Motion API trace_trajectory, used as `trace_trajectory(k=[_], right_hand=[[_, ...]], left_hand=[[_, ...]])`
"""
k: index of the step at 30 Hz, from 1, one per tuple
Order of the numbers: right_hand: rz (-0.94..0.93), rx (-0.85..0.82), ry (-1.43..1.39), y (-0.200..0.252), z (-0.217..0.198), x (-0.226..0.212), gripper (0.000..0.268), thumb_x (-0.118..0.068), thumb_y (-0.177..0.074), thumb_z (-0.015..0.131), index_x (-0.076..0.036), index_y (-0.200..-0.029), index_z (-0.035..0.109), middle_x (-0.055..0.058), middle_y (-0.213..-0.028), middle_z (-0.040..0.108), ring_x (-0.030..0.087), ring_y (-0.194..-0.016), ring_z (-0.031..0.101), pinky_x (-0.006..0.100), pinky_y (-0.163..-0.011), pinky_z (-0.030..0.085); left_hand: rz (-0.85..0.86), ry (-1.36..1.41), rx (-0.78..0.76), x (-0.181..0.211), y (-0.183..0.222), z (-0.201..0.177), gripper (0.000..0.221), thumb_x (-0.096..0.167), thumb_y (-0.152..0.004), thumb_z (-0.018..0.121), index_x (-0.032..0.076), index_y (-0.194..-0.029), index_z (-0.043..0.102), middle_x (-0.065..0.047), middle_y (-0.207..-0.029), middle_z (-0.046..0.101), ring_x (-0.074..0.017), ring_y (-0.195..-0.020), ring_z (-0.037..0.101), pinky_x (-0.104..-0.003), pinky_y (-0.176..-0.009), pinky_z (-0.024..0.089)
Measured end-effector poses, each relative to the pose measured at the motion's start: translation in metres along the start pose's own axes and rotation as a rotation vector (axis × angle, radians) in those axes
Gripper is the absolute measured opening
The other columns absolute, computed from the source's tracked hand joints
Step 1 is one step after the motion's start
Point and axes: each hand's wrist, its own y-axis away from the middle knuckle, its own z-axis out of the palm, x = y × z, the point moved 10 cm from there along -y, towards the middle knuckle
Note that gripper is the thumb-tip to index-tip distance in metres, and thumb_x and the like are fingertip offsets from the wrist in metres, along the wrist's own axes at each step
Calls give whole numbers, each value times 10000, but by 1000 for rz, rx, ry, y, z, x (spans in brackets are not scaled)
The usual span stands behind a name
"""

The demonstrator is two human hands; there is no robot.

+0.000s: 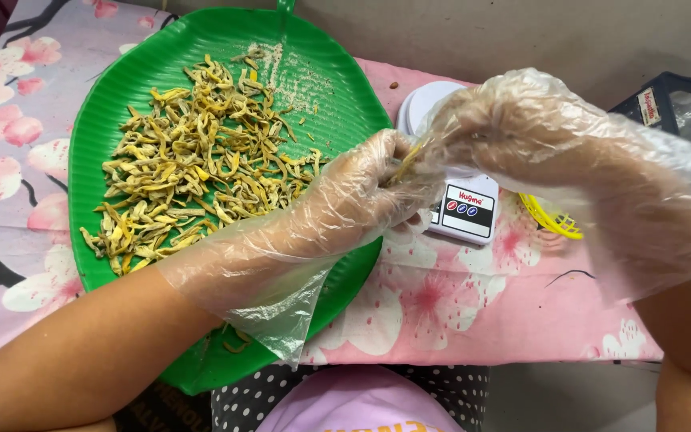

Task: Picking dried plant material from a tray, placing it into small plastic bags, and weighing the bags on a digital scale.

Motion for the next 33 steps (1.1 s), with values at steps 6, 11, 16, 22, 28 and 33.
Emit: trace_trajectory(k=[6, 11, 16, 22, 28, 33], right_hand=[[15, 200, 173, -4, 0, -18, 134, -292, -753, 851, -288, -886, 853, -144, -914, 796, 4, -867, 703, 213, -820, 513], [351, 198, 145, -3, 14, 7, 113, -321, -699, 749, -297, -789, 814, -196, -924, 752, 7, -864, 649, 225, -770, 473], [-82, 152, -90, -6, 3, -25, 106, -255, -810, 760, -157, -800, 721, -67, -882, 725, 45, -836, 646, 228, -777, 506], [-112, -77, -62, -16, 11, -43, 229, -348, -826, 781, -126, -781, 747, -62, -831, 760, 41, -765, 641, 240, -692, 500], [-25, 89, 26, -30, -12, -50, 68, -166, -834, 766, -100, -851, 770, -23, -937, 794, 63, -852, 668, 241, -796, 530], [-30, 308, -275, -37, -21, -45, 87, -171, -893, 758, -105, -904, 702, -15, -841, 704, 52, -743, 650, 169, -744, 518]], left_hand=[[-161, -256, 96, -10, 0, -11, 279, 360, -809, 727, 182, -951, 565, 12, -790, 715, -95, -638, 722, -266, -578, 579], [-111, -330, 84, -8, -2, -12, 369, 335, -826, 686, 183, -1153, 610, -3, -676, 715, -98, -539, 651, -275, -547, 550], [-162, -186, 100, -2, 11, -16, 232, 312, -863, 690, 152, -950, 545, -62, -719, 707, -131, -590, 710, -293, -512, 605], [-306, -70, 109, -10, 35, -25, 256, 277, -875, 729, 117, -917, 534, -117, -814, 715, -192, -662, 742, -334, -530, 656], [-301, -27, 66, -23, 45, -37, 239, 265, -912, 680, 104, -910, 504, -105, -917, 734, -192, -675, 719, -300, -512, 612], [-358, -10, 67, -11, 62, -47, 235, 257, -890, 688, 104, -1002, 550, -117, -895, 744, -204, -691, 719, -317, -569, 618]])
